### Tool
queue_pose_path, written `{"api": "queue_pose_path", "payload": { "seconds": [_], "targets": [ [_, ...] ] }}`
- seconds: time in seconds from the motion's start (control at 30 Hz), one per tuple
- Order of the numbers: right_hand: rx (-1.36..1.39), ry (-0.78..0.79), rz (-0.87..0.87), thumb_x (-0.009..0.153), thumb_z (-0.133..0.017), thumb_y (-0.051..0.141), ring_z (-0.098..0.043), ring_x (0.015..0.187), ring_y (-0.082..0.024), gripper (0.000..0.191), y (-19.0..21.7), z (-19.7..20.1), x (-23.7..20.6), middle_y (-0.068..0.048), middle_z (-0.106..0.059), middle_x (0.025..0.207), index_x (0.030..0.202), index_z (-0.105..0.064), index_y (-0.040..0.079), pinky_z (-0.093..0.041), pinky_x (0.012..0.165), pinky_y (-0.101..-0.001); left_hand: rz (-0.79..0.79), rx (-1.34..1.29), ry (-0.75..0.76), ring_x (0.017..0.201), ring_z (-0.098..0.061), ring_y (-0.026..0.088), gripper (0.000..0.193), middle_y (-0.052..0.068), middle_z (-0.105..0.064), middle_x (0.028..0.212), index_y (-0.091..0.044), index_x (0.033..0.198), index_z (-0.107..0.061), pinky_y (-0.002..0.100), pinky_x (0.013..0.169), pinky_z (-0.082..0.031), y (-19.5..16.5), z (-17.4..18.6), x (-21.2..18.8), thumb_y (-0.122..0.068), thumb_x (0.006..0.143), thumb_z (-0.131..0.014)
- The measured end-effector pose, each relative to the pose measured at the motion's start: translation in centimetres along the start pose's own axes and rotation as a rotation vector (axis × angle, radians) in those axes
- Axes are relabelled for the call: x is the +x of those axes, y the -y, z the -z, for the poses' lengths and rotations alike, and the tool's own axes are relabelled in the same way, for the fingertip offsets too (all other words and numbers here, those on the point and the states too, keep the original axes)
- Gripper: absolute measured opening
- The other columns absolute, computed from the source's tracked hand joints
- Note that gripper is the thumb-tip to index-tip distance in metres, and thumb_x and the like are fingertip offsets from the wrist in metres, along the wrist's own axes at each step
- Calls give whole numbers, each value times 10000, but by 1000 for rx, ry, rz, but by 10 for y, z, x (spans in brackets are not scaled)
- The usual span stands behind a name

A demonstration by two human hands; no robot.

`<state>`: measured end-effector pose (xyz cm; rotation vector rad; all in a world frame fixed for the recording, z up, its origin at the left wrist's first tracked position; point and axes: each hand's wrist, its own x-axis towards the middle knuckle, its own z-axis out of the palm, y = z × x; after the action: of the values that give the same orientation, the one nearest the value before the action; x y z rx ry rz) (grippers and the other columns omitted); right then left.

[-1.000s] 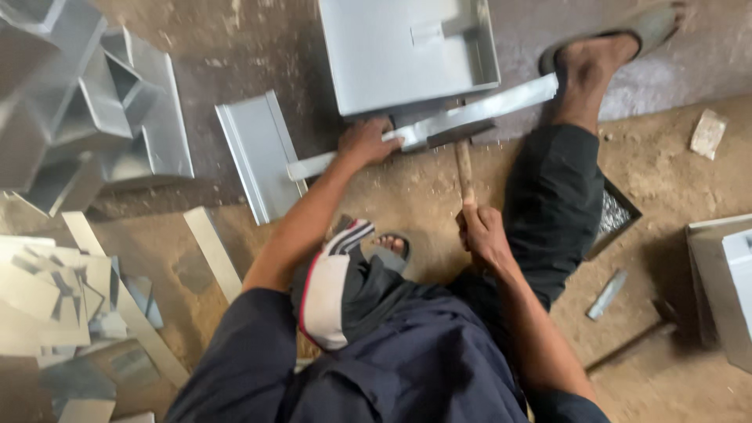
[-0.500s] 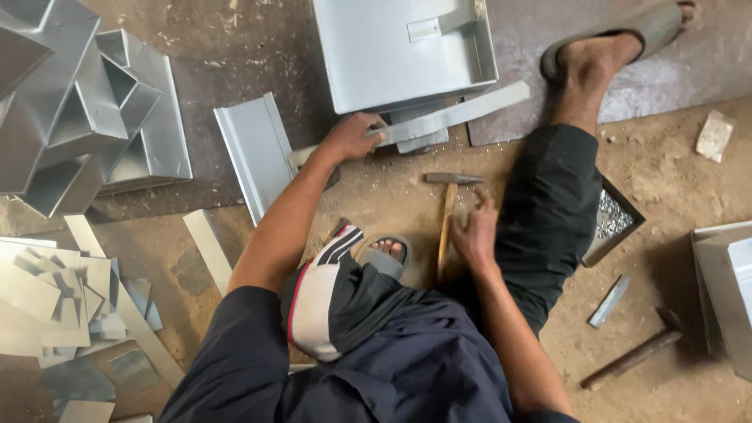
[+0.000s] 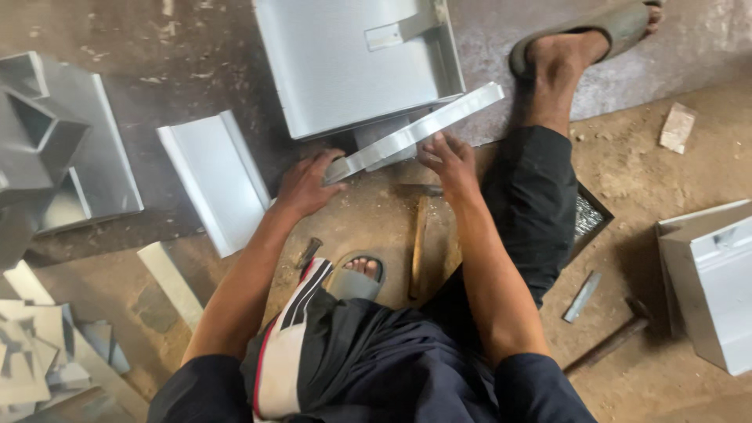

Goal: The person sits on the floor and uses tin snips to cut a long metal strip into smaller pieces. They repeatedly position the strip, cut it, and set the cut pieces aside.

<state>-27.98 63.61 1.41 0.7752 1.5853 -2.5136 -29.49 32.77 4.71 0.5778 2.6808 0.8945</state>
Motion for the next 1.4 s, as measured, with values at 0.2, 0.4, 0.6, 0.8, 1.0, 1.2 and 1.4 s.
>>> {"api": "queue_pose_path", "payload": {
  "seconds": [0.2, 0.4, 0.6, 0.8, 1.0, 1.2, 1.4],
  "targets": [
    [105, -114, 6, 940, -705, 164, -726, 962, -305, 499, 6, -11, 12, -189, -668, 1144, 1238, -434, -130, -635, 820, -416, -52, 27, -128, 1001, -677, 381, 470, 134, -714, 1151, -146, 1270, -654, 485, 831, -549, 4, -8, -1, -214, 831, -807],
    [93, -4, 52, 1012, -687, 101, -701, 952, -274, 275, -11, 7, -4, -178, -693, 1091, 1137, -640, -139, -621, 809, -419, -187, 151, -232, 934, -668, 360, 483, 148, -688, 1012, -99, 1209, -699, 479, 823, -526, 1, 2, -10, -145, 749, -840],
    [125, 40, 36, 950, -700, 126, -717, 1043, -273, 370, -25, 21, -12, -159, -674, 1188, 1241, -598, -79, -620, 824, -418, -14, -141, 3, 972, -666, 398, 481, 191, -693, 1042, -49, 1202, -667, 478, 833, -524, 7, 7, -21, -256, 804, -841],
    [29, 71, -36, 973, -693, 182, -670, 1087, -283, 482, -27, 20, -31, -172, -625, 1360, 1339, -561, -103, -625, 825, -428, 188, -581, 293, 813, -662, 192, 412, 98, -688, 925, 13, 1138, -670, 376, 671, -585, 21, 11, -24, -278, 883, -812],
    [34, 90, 2, 1015, -663, 197, -689, 1114, -306, 572, -30, 28, -53, -188, -599, 1416, 1300, -380, -209, -626, 838, -434, 267, -855, 355, 667, -680, 128, 415, 82, -684, 865, -17, 1235, -633, 291, 561, -570, 15, 21, -25, -297, 939, -714],
    [-80, 135, -78, 1023, -644, 177, -696, 988, -241, 339, -48, 30, -68, -152, -719, 1205, 1205, -667, -110, -604, 782, -337, 261, -680, 251, 653, -693, 140, 393, 93, -701, 939, -35, 1228, -637, 308, 559, -567, -1, 35, -24, -340, 983, -673],
    [-605, -24, 437, 990, -728, 173, -704, 1033, -230, 305, -36, -7, -80, -180, -739, 1154, 1190, -691, -54, -583, 885, -322, 26, -172, 55, 918, -727, 360, 412, 178, -719, 1119, -48, 1266, -630, 467, 794, -565, 6, 20, -29, -364, 1003, -669]
  ]
}}
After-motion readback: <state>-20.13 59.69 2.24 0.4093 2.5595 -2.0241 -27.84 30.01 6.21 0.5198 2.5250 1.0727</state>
